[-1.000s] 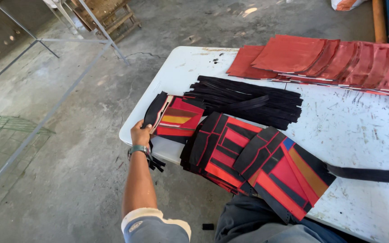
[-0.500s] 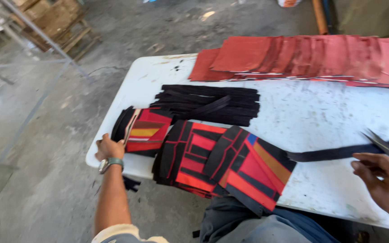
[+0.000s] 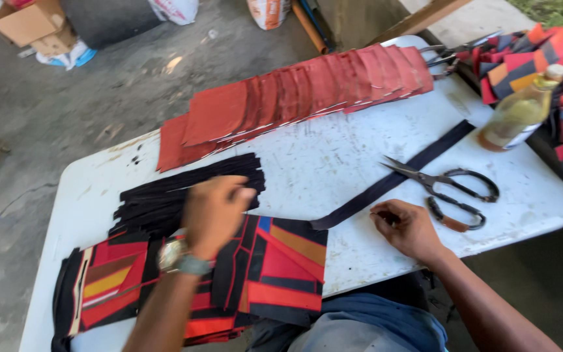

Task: The person attaches black elastic straps to red and black patterned fabric bags using scissors. They repeatedly pick up a bag, align a strap along the edge, trim the strap to length, and place the finished bag aside. The process is repeated for multiple bags on a white table.

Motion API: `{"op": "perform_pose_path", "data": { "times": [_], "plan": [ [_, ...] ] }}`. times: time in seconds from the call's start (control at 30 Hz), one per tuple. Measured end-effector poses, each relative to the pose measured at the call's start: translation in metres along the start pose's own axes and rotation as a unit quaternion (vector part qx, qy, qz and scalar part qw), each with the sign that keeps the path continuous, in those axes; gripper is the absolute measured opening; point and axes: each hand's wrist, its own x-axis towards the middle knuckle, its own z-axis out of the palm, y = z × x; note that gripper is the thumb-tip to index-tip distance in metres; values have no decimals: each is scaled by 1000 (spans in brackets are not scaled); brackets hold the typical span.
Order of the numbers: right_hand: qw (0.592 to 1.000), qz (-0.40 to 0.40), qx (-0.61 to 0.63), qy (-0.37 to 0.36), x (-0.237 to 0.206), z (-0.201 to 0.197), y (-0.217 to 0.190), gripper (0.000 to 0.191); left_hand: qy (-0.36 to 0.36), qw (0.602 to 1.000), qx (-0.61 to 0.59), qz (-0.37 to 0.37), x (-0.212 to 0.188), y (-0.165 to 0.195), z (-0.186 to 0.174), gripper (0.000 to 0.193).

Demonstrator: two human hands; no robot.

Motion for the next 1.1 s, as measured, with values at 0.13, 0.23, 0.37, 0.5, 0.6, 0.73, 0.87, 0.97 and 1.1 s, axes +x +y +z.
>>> {"op": "perform_pose_path", "data": {
  "times": [0.13, 0.23, 0.37, 0.5, 0.6, 0.73, 0.87, 0.97, 1.1],
  "plan": [
    [999, -20, 0, 34, -1, -5, -1, 15, -129, 984, -120, 13, 31, 78, 117, 20],
    [991, -74, -68, 94, 3, -9, 1, 18, -183, 972, -99, 107, 36, 106, 194, 21],
    [992, -31, -44, 115, 11, -16, 8, 37, -237, 964, -22, 118, 36, 106, 248, 11],
    [989, -25, -17, 143, 21, -21, 15, 48, -334, 938, 74, 60, 41, 86, 223, 15],
    [990, 26, 0, 139, 29, -22, 16, 45, -332, 941, 6, -66, 44, 69, 163, 17],
    [933, 195, 299, -48, 30, -13, 3, 44, -241, 906, -324, -130, 30, 67, 96, 16],
    [738, 237, 610, -164, 32, 3, -26, 40, -298, 864, -382, -135, -14, 99, 77, 18],
    [797, 145, 580, -86, 35, 8, -48, 24, -331, 873, -329, -142, -38, 108, 70, 23],
    [966, -58, 252, -10, 16, 13, -73, 15, -157, 853, -462, -185, -23, 95, 69, 33]
  ]
}}
